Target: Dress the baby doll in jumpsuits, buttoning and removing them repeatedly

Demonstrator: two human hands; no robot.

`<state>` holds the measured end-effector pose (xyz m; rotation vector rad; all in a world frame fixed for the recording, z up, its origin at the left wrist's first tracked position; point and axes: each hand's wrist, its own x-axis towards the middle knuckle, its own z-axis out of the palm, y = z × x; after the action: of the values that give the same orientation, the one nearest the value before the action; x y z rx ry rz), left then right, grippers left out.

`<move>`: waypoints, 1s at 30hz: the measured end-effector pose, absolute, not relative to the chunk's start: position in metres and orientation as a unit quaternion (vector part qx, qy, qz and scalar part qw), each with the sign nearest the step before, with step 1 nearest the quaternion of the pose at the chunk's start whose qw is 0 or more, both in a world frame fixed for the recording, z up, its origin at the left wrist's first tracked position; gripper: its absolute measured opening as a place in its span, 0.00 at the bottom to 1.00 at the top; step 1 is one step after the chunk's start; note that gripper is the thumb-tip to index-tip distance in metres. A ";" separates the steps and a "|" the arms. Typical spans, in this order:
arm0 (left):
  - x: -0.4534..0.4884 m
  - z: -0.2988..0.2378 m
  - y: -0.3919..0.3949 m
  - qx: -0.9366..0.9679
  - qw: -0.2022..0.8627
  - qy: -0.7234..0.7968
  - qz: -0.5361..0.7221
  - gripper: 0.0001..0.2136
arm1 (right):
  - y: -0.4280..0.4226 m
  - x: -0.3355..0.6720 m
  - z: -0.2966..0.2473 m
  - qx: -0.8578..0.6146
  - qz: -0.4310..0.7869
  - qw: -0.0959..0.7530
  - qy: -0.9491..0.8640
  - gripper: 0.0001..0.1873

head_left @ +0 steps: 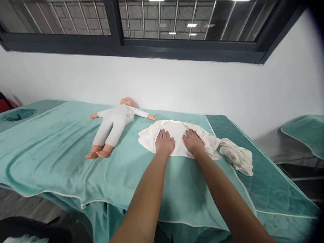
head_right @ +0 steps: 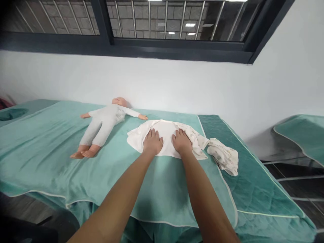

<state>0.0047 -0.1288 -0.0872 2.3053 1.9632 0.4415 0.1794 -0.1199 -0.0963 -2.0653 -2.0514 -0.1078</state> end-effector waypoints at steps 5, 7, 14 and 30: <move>0.001 -0.087 -0.135 0.759 0.022 0.601 0.248 0.23 | -0.129 0.173 -0.093 -0.652 -0.106 0.126 -0.740 0.22; -0.002 -0.085 -0.139 0.765 0.015 0.585 0.270 0.20 | -0.130 0.171 -0.090 -0.620 -0.117 0.120 -0.767 0.21; -0.063 -0.072 -0.139 0.738 -0.013 0.601 0.305 0.15 | -0.126 0.166 -0.085 -0.467 -0.109 0.074 -0.875 0.23; -0.131 -0.081 -0.071 0.511 0.020 0.784 0.351 0.08 | -0.062 0.098 -0.093 -0.525 0.015 0.143 -0.839 0.28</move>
<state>-0.1310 -0.0714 -0.0813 1.5870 2.4328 1.0898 0.0978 -0.0616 -0.0931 -1.5136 -2.4203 0.0430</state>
